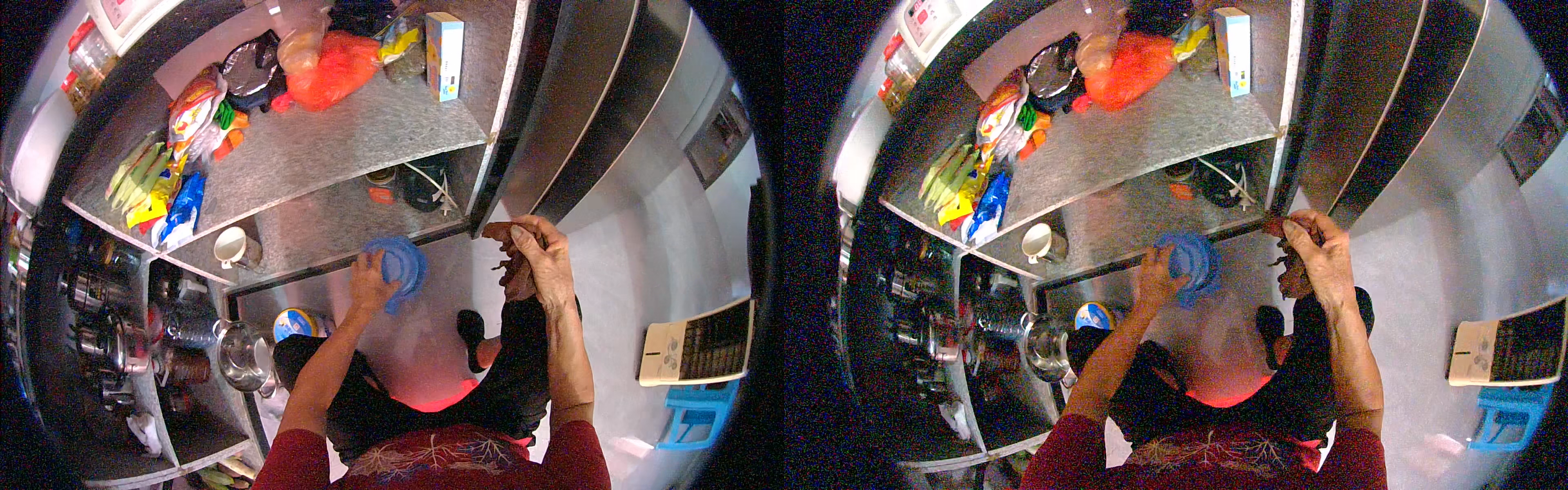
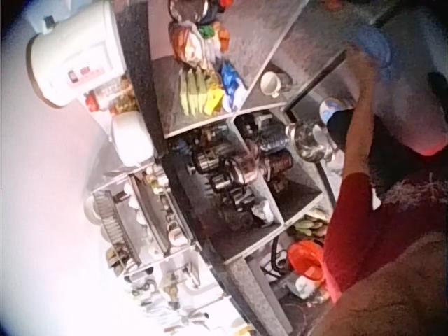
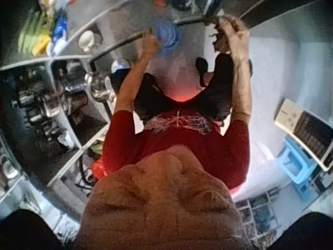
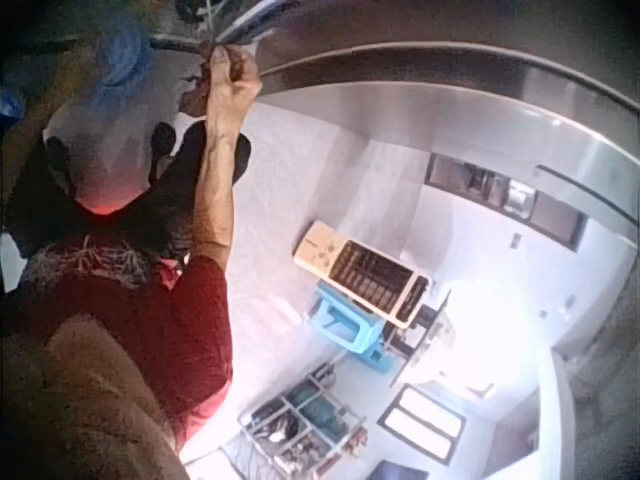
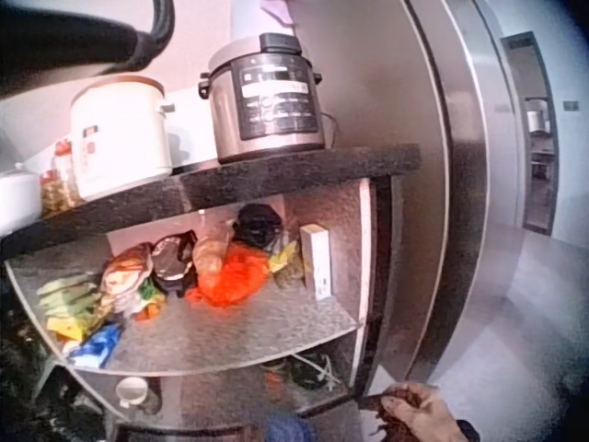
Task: The person sits on the kitchen floor and wipes various items with a brown cloth. They clean a blue plastic container, a glass jar with a gold lid, a green electric kettle, a metal pot, a white plastic funnel, and a metal strainer. The person wipes the exterior and interior of each item before placing them back on the counter or shelf.
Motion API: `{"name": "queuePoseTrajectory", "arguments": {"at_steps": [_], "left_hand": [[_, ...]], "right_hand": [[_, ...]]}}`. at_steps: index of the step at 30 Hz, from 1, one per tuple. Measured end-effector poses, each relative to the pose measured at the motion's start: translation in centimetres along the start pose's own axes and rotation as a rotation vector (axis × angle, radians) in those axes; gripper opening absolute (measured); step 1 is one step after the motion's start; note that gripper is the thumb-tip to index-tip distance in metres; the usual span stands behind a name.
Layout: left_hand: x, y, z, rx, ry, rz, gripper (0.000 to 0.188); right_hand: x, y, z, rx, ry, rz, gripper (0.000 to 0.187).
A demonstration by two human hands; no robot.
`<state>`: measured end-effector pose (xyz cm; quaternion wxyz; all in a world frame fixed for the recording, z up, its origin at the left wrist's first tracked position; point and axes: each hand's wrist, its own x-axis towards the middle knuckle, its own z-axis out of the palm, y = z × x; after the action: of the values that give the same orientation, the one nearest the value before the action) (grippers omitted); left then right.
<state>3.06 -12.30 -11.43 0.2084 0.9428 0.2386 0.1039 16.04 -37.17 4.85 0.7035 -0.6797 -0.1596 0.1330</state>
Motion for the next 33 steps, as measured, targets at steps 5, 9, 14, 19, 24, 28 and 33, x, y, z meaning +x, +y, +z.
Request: {"name": "queuePoseTrajectory", "arguments": {"at_steps": [5,9,14,19,24,28,33], "left_hand": [[0.2,0.2,2.0,0.036,-0.048,0.053,0.076],[1.1,-0.2,2.8,0.011,-0.032,0.09,0.076],[2.1,-0.4,3.6,0.046,-0.063,0.083,0.078],[2.1,-0.7,4.5,0.062,-0.108,0.054,0.08],[2.0,-2.7,6.5,-0.003,-0.067,0.1,0.088],[1.5,-2.7,7.1,-0.071,0.175,-0.044,0.092],[-0.2,-6.1,9.2,-0.71,-0.411,-0.45,0.073]], "right_hand": [[0.2,2.0,-0.7,0.24,0.047,0.161,0.022],[0.2,2.3,-0.9,0.326,0.043,0.185,0.032],[0.2,2.7,-0.5,0.293,0.043,0.172,0.025],[0.3,2.9,-0.1,0.337,0.013,0.214,0.025],[0.8,2.8,0.7,0.303,-0.021,0.245,0.026],[1.2,3.4,1.1,0.302,0.01,0.246,0.026],[0.6,3.0,0.6,0.321,0.022,0.194,0.03]]}}
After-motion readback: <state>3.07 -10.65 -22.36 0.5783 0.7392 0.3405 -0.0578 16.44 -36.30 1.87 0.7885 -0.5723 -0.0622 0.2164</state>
